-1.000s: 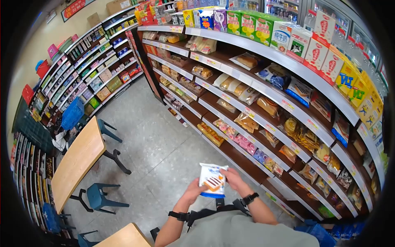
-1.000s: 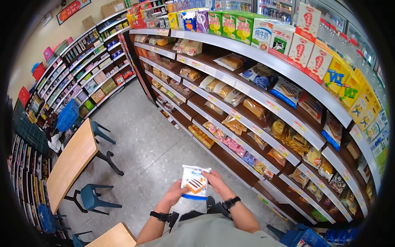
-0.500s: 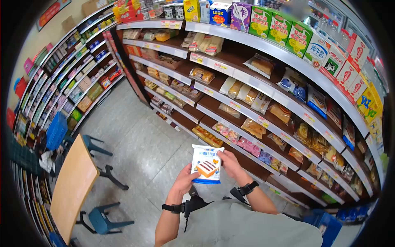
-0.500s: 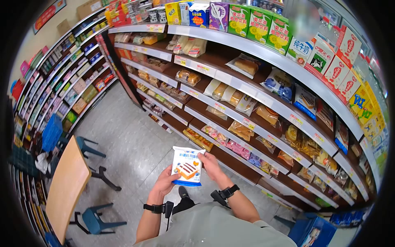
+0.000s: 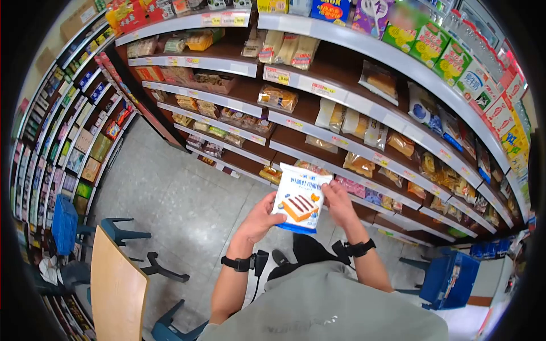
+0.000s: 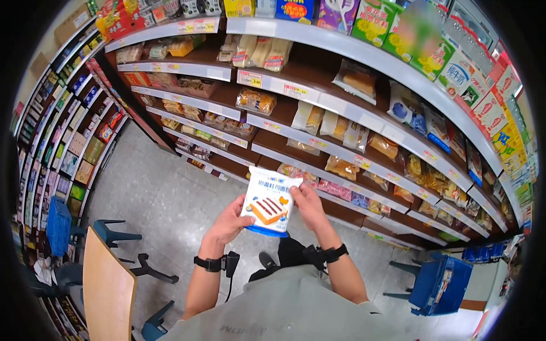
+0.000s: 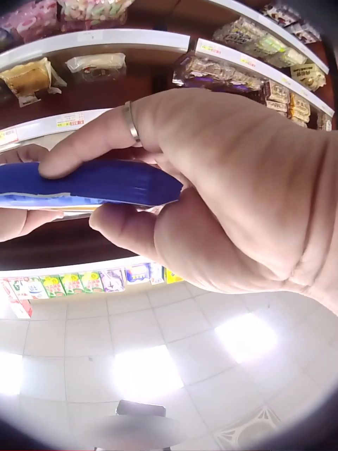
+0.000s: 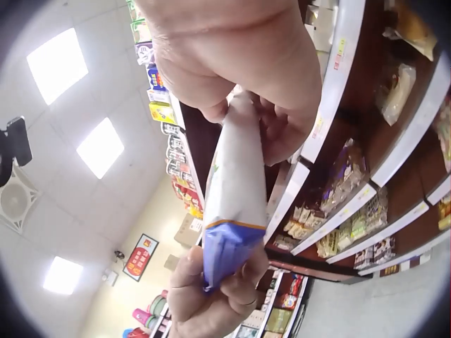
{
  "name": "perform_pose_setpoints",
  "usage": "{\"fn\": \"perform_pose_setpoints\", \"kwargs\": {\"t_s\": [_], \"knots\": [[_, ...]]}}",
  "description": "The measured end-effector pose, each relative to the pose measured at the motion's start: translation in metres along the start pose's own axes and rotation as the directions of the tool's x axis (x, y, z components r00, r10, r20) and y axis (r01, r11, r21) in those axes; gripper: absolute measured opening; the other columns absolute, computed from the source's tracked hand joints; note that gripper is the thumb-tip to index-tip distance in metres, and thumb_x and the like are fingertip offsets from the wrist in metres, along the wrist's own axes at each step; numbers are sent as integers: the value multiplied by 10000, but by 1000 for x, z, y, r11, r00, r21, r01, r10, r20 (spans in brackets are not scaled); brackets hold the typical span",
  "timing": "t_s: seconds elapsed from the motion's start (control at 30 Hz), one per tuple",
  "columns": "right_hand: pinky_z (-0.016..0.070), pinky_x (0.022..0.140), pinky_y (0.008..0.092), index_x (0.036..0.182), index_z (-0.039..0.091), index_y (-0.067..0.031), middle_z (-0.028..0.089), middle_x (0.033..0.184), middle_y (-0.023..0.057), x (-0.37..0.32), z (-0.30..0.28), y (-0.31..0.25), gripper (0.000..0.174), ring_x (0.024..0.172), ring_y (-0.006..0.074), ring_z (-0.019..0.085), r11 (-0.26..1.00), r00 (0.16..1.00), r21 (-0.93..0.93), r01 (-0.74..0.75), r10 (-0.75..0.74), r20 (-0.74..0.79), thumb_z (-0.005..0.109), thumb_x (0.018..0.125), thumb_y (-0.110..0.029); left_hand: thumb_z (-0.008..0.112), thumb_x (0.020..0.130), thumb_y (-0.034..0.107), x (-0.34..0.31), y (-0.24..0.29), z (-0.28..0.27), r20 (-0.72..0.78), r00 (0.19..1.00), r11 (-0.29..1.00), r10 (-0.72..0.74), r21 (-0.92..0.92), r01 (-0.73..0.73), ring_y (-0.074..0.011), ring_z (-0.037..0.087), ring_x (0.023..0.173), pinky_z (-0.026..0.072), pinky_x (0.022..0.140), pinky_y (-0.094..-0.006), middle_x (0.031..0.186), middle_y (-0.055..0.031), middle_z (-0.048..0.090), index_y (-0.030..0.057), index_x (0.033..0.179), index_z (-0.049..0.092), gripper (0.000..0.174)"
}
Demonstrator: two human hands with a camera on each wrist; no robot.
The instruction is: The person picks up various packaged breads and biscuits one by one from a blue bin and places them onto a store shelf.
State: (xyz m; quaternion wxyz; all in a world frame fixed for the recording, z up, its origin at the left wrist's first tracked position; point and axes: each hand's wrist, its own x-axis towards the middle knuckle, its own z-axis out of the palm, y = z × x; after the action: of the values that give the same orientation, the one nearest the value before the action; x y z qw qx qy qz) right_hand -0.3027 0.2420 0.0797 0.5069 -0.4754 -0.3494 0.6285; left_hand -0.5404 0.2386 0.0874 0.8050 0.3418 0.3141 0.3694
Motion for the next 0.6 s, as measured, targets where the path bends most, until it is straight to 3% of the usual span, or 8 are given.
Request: {"fn": "perform_pose_setpoints", "kwargs": {"t_s": [0.1,0.3,0.47,0.6], "knots": [[474,914,289,1257,523,-9,631,1157,55,25,9,-11,334,1020,116,600,1000,999,27,12,-13,29,496,1004,-226,673,776,-71,19,25,-11,71,997,1000,10,-15,-9,-154,546,1167,456,974,-297,1267,-77,560,17,1358,399,650],[498,911,304,1273,506,6,636,1164,83,104,41,-36,348,1035,150,624,971,987,233,48,-83,141,481,1007,-219,714,752,-41,53,86,-27,-9,997,997,70,24,-70,-160,527,1202,438,1012,-308,1313,-72,535,17,1377,382,710],[511,903,322,1290,507,3,634,1169,90,170,55,-36,362,1031,152,629,973,961,221,61,-117,251,499,1002,-215,718,750,-36,71,126,-52,-35,987,984,154,96,-150,-166,522,1208,429,1020,-312,1312,-69,534,9,1400,347,749],[514,898,323,1235,542,12,647,1130,90,186,84,-64,332,1008,151,636,969,966,235,80,-133,222,512,996,-215,721,746,-33,87,141,-66,-47,985,984,166,79,-162,-173,523,1211,422,1028,-318,1318,-77,533,9,1400,348,754]]}}
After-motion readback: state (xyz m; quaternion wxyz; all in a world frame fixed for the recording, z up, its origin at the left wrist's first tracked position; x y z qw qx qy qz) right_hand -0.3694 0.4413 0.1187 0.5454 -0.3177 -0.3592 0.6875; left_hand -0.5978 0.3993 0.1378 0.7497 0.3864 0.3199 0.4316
